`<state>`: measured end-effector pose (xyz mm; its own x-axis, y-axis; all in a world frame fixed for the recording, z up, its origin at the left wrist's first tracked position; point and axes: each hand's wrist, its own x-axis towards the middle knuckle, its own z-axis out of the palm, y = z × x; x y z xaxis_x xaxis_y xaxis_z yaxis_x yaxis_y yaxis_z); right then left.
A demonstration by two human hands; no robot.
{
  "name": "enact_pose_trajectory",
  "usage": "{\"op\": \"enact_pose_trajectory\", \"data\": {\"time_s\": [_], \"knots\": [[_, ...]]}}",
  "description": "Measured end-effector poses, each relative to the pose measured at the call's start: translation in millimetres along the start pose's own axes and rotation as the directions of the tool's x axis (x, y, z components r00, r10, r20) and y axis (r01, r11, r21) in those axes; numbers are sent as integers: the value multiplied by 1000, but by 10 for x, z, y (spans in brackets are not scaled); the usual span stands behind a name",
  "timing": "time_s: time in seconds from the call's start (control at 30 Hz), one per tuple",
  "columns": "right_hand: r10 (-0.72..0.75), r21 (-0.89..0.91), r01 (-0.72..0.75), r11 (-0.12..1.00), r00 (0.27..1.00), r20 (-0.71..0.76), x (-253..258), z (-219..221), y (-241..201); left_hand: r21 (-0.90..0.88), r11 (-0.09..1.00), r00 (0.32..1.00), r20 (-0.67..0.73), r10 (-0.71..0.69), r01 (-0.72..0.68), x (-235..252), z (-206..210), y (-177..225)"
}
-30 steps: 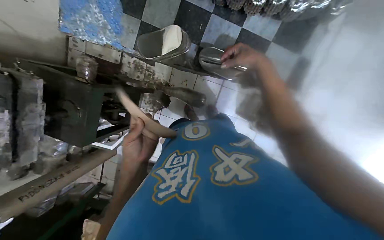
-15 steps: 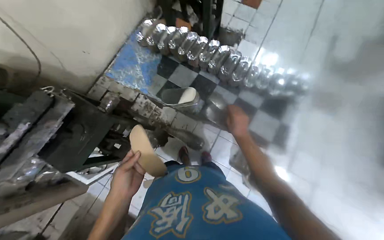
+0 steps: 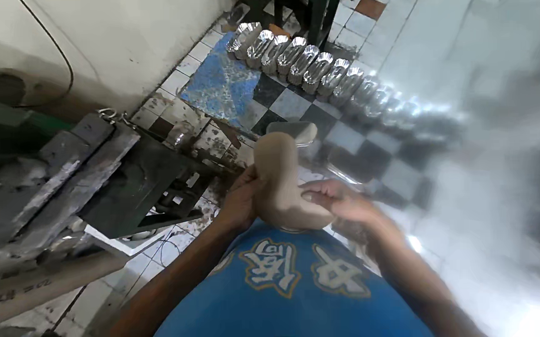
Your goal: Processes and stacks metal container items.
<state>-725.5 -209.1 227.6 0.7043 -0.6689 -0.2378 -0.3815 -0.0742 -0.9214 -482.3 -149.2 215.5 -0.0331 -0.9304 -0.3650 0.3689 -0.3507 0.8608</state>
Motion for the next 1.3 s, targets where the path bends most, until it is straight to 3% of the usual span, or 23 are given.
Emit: {"op": "enact_pose_trajectory", "data": {"time_s": [0.17,0.23,0.27,0.33,0.4,0.47,0.57,0.67,0.87,0.97,1.1,1.17,1.2,1.23,1.3], "knots": [[3,-5,-2,1000,997,76,866,445,-572,43,980,952,251,177,-193,208,-987,423],[-14,4,14,1000,999,-49,1017,626,-618,61,968,941,254,222,-245,194,-1525,602],[21,36,-14,999,984,-180,1041,734,-608,34,973,951,219,218,-230,168,-1773,646],[135,184,-60,981,893,-430,1102,1038,-556,-22,993,988,99,116,-115,77,-2103,647],[224,286,-80,955,826,-517,1146,1326,-564,-115,993,996,77,50,-41,17,-2294,542],[230,295,-70,953,800,-554,1237,1450,-647,-148,987,987,136,84,-64,91,-2390,556],[157,268,20,963,768,-622,1496,1498,-791,-101,978,958,202,202,-184,283,-2292,725],[83,272,129,954,756,-649,1701,1576,-904,-25,970,962,122,244,-243,397,-1998,746],[8,390,155,908,923,-384,1270,1228,-735,-30,954,953,52,299,-298,332,-1419,454],[-121,265,248,932,900,-418,906,955,-493,-84,936,911,215,351,-341,369,-1021,97],[-393,131,450,883,864,-316,533,661,149,-95,965,844,469,259,-244,608,-187,-623],[-294,84,362,929,856,-426,325,622,838,119,976,854,511,96,-181,864,14,-1103],[-151,59,202,978,868,-474,119,657,1289,315,937,853,521,-38,-151,1053,14,-1400],[36,27,-25,999,859,-510,-178,747,1742,567,814,845,490,-216,-121,1249,43,-1705],[432,32,-484,875,747,-506,-983,991,2477,848,405,789,492,-367,-341,1759,19,-2635]]}}
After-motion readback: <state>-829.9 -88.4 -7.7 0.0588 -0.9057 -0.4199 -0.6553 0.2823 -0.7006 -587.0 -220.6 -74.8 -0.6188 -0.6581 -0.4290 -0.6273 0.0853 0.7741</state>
